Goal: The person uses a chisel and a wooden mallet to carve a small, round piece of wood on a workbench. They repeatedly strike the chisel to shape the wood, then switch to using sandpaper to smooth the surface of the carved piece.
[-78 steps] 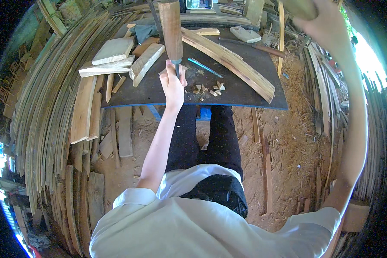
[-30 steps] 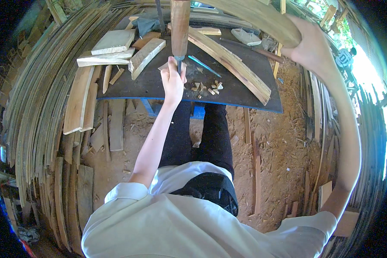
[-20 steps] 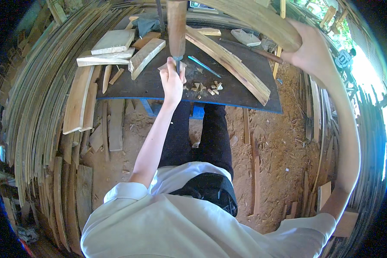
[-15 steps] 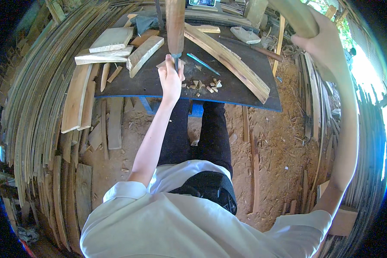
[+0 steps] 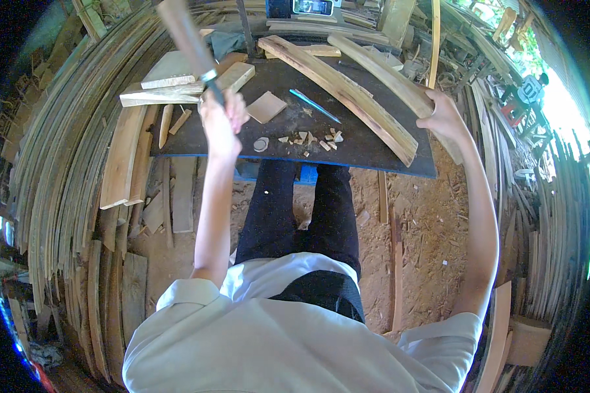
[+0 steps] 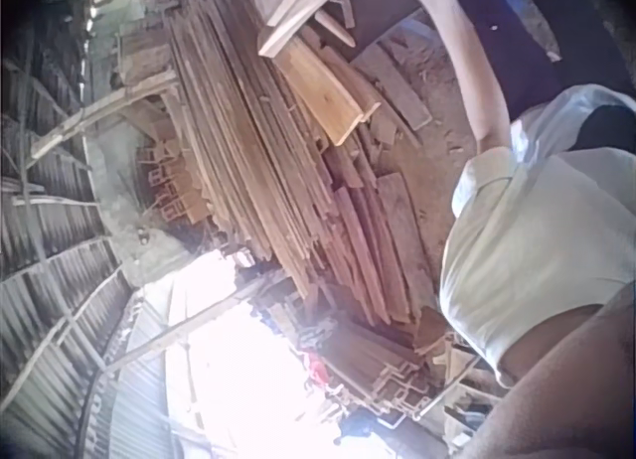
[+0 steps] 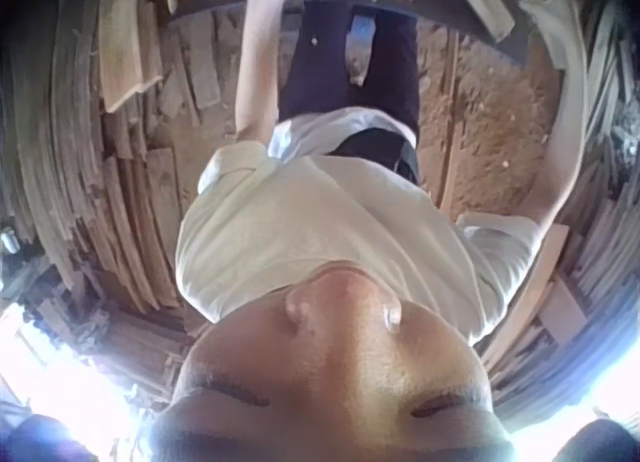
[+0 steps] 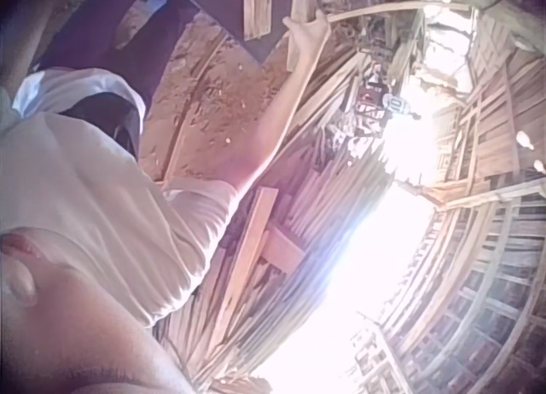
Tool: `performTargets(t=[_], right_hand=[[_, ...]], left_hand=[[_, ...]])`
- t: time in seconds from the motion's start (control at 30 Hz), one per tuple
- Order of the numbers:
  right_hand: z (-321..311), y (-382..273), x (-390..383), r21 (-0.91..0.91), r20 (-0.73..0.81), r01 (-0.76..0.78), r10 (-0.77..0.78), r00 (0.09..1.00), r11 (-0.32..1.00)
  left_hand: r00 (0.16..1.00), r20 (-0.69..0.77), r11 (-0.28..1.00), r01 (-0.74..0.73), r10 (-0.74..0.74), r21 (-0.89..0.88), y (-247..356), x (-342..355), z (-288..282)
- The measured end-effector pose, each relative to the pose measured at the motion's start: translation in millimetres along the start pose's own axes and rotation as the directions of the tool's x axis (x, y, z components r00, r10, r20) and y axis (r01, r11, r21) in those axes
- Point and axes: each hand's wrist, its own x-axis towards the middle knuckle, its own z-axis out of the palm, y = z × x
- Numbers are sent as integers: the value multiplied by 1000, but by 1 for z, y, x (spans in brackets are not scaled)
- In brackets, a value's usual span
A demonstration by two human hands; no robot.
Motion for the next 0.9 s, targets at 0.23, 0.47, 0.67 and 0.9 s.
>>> performTargets(t=[0.23,0.47,0.67,0.9], right_hand=[[49,51,27,73,93,42,-48,995,996],[56,64,36,169,260,61,-104,960,984],[45,48,30,220,240,52,-106,965,974],[32,-93,-16,639,-208,373,-316,926,673]], left_hand=[[977,-211,998,23,-35,-56,39,-44,-67],[963,-265,999,36,-45,-41,39,-51,-70],[968,-188,985,155,-167,-80,21,-65,-39],[984,-119,949,158,-130,272,-10,-78,25]])
